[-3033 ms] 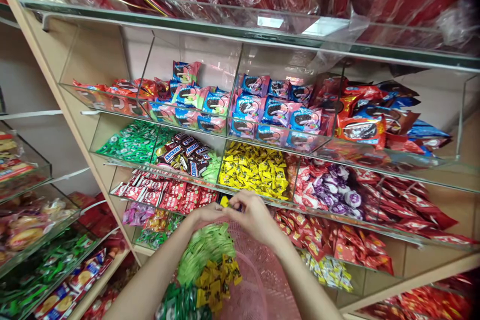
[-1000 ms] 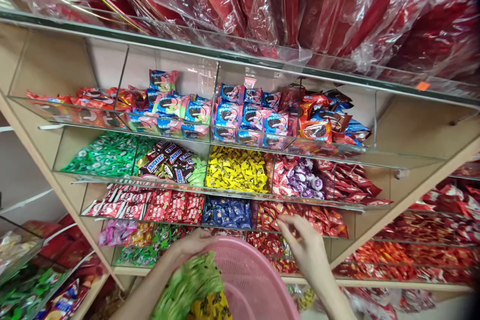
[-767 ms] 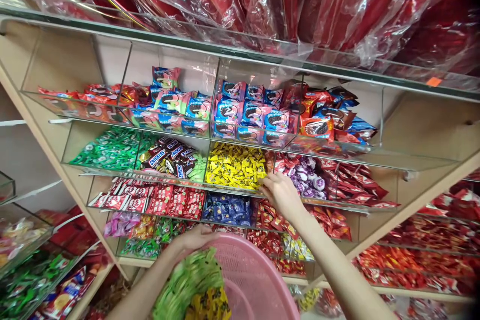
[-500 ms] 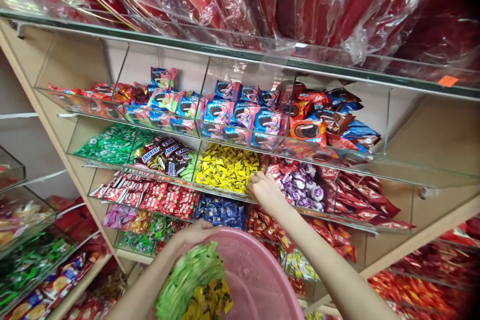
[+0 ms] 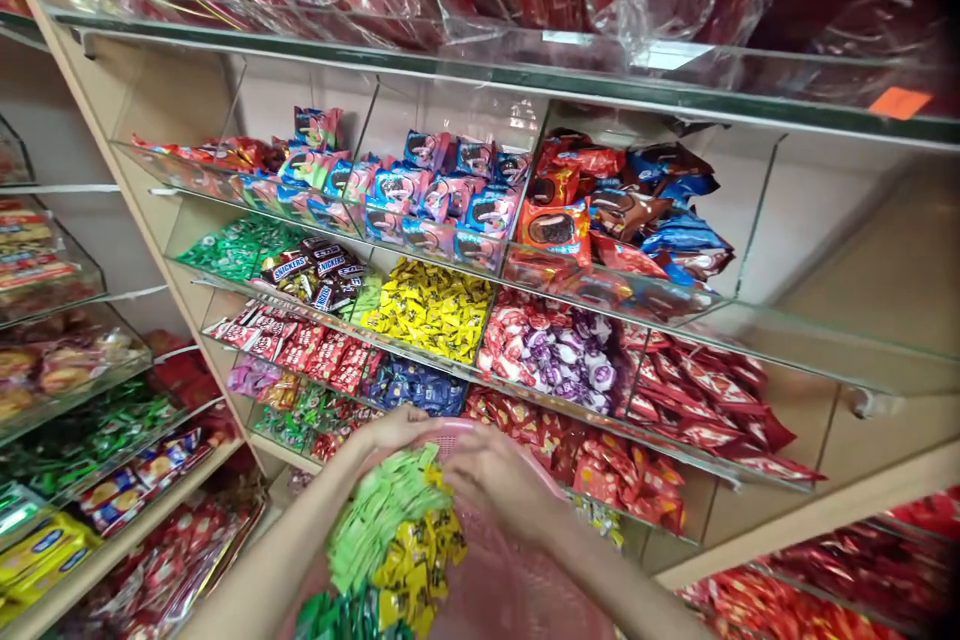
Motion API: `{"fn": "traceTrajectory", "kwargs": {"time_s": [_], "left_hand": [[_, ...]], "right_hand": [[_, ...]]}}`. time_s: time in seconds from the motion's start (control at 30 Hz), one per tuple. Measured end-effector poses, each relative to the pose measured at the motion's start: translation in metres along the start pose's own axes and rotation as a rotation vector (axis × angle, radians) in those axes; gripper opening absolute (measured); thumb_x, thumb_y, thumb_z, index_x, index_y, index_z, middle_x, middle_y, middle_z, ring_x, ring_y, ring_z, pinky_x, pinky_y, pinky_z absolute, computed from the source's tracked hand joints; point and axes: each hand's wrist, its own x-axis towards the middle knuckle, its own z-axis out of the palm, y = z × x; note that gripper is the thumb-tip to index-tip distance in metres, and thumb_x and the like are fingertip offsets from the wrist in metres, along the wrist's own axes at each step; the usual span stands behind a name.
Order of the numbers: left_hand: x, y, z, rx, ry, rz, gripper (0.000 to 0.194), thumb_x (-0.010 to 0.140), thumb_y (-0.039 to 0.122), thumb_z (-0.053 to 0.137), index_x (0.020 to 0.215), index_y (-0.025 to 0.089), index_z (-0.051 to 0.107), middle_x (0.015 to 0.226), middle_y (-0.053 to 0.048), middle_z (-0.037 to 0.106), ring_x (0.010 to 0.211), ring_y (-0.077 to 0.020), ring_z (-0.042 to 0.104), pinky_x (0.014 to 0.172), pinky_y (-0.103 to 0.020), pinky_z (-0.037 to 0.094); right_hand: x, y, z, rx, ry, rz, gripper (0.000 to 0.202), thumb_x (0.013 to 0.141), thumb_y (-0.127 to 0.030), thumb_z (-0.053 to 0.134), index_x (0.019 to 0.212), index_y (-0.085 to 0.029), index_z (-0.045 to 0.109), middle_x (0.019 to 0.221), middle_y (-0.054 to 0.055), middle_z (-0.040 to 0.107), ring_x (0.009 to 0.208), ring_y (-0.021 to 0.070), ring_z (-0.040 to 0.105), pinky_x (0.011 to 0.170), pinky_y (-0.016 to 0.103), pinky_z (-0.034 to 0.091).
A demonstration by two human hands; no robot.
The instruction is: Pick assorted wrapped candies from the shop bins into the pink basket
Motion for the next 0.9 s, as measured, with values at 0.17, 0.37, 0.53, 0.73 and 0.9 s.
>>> {"fn": "traceTrajectory", "kwargs": {"time_s": [0.17, 0.37, 0.53, 0.73, 0.9], "left_hand": [[0.01, 0.005, 0.016, 0.104, -0.076, 0.034, 0.05, 0.061, 0.063, 0.051, 0.058, 0.013, 0.052, 0.05, 0.005, 0.04, 0.048, -0.0063, 0.032, 0.046, -0.018, 0.024], [0.027, 0.013, 0.057, 0.13, -0.27, 0.044, 0.055, 0.061, 0.067, 0.046, 0.064, 0.012, 0.056, 0.053, 0.004, 0.043, 0.051, -0.0076, 0.035, 0.048, -0.019, 0.027], [0.051, 0.022, 0.114, 0.238, -0.447, 0.092, 0.056, 0.061, 0.068, 0.045, 0.059, 0.013, 0.053, 0.051, 0.005, 0.039, 0.049, -0.0069, 0.033, 0.046, -0.019, 0.026], [0.075, 0.05, 0.193, 0.314, -0.586, 0.2, 0.056, 0.061, 0.068, 0.045, 0.057, 0.013, 0.053, 0.05, 0.004, 0.039, 0.049, -0.0071, 0.033, 0.045, -0.018, 0.025], [0.085, 0.083, 0.279, 0.333, -0.697, 0.226, 0.056, 0.063, 0.067, 0.044, 0.062, 0.013, 0.057, 0.051, 0.003, 0.042, 0.049, -0.0075, 0.035, 0.045, -0.018, 0.027]], "right_hand": [[-0.031, -0.014, 0.038, 0.173, -0.086, 0.106, 0.026, 0.084, -0.035, 0.041, 0.096, -0.021, 0.058, 0.087, 0.002, 0.062, 0.085, 0.0143, 0.053, 0.079, 0.025, 0.039], [-0.091, -0.035, 0.009, 0.394, 0.257, 0.581, 0.037, 0.083, -0.037, 0.041, 0.118, -0.027, 0.045, 0.109, 0.003, 0.057, 0.088, 0.0148, 0.055, 0.075, 0.025, 0.044], [-0.177, -0.046, 0.006, 0.437, 0.68, 0.947, 0.031, 0.079, -0.037, 0.046, 0.103, -0.02, 0.057, 0.082, 0.005, 0.065, 0.064, 0.0132, 0.058, 0.061, 0.021, 0.047], [-0.257, -0.058, 0.011, 0.361, 1.119, 1.213, 0.032, 0.071, -0.044, 0.054, 0.087, -0.019, 0.065, 0.076, 0.006, 0.067, 0.062, 0.0146, 0.06, 0.049, 0.018, 0.048], [-0.337, -0.06, 0.008, 0.239, 1.203, 1.336, 0.033, 0.069, -0.046, 0.055, 0.085, -0.019, 0.066, 0.062, 0.002, 0.064, 0.048, 0.011, 0.054, 0.048, 0.018, 0.047]]}}
